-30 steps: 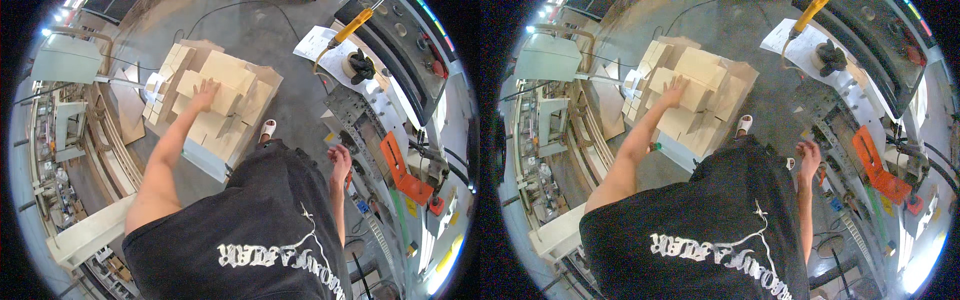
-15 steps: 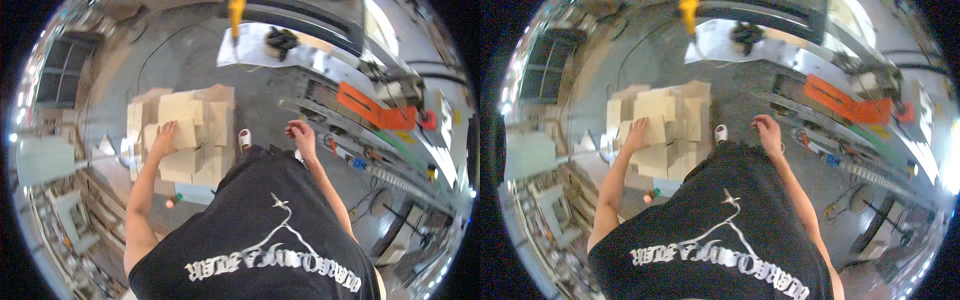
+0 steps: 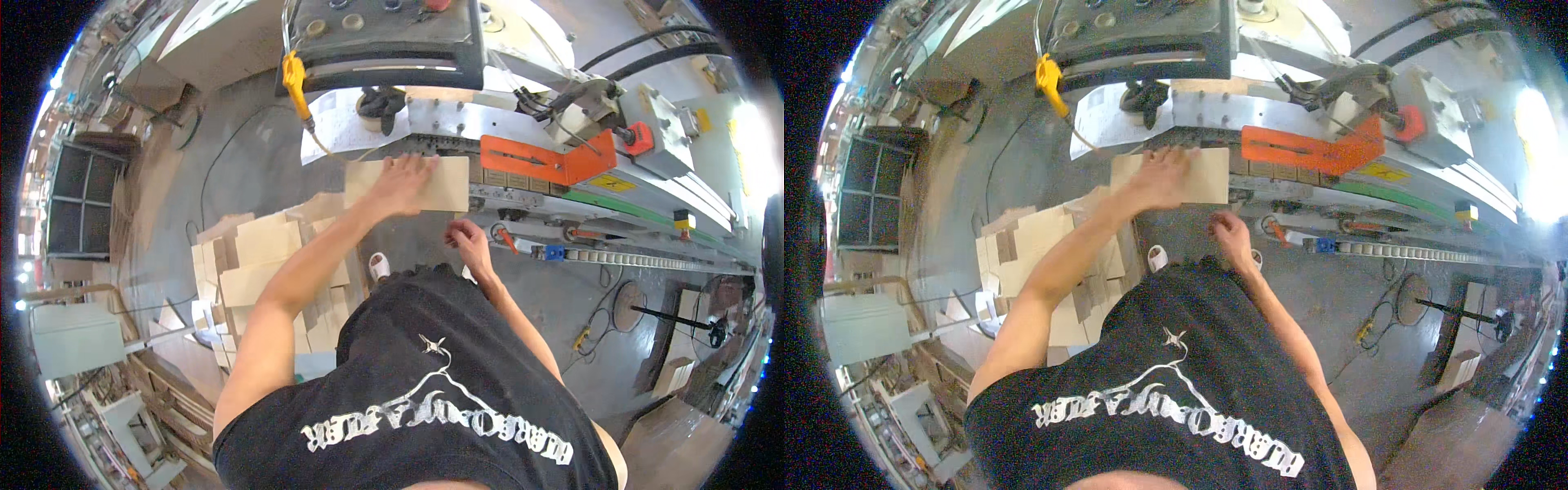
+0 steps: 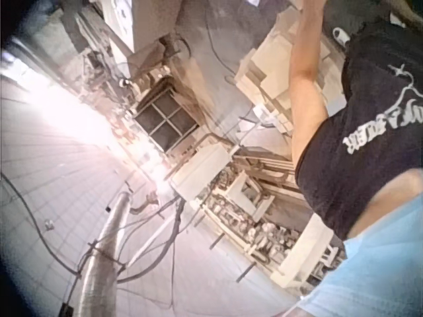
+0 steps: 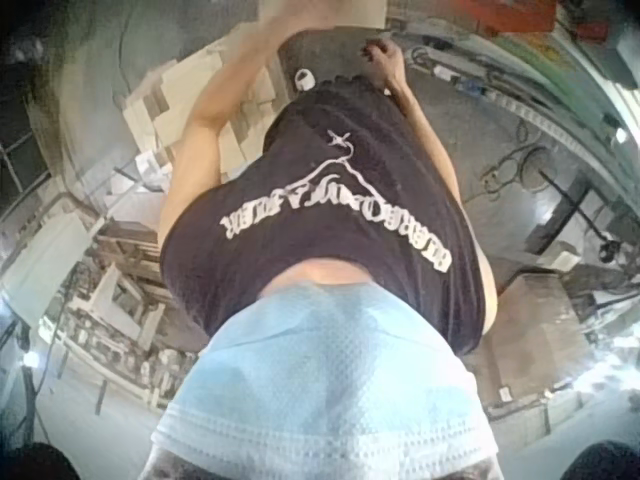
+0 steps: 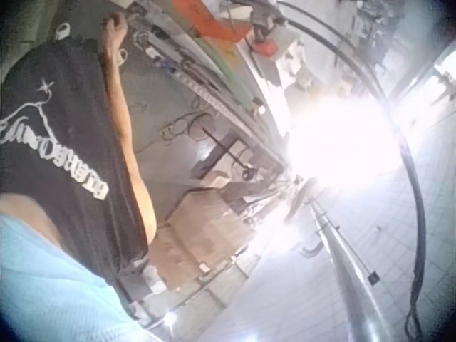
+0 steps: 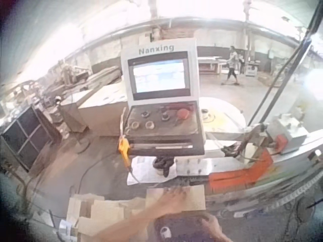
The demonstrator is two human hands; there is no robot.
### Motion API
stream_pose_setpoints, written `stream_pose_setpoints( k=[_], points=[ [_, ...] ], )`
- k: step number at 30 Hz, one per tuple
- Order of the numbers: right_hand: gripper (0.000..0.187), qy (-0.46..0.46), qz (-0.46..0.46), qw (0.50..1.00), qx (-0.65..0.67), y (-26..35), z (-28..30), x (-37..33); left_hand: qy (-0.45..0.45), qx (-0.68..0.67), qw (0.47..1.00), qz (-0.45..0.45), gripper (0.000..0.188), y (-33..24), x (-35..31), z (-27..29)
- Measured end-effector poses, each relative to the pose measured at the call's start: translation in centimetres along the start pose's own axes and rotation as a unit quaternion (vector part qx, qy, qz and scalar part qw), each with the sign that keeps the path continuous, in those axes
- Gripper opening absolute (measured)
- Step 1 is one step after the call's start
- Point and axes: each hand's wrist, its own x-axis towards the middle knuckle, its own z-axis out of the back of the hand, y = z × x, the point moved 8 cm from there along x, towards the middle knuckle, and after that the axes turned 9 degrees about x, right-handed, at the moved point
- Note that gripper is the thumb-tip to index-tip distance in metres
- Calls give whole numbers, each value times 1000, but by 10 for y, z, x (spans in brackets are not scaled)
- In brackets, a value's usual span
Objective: Operating a woodworking machine to apply edge banding to small wooden boards.
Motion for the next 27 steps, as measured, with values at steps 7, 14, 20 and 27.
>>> stream_pose_setpoints(
  k=[7, 14, 20, 27],
  points=[
    [30, 53, 10, 998, 25, 21, -12, 10, -44, -15, 996, -78, 66, -13, 43, -37],
    [43, -13, -63, 950, 306, 3, -21, 61, -210, -123, 953, 179, 54, 46, -36, -34],
    [44, -34, -36, 910, 411, 22, -42, 73, -178, -229, 887, 360, 41, 107, -96, -69],
    [34, -172, -78, 891, 412, 11, 3, 78, -93, -443, 821, 347, 39, 104, -68, -93]
  ],
)
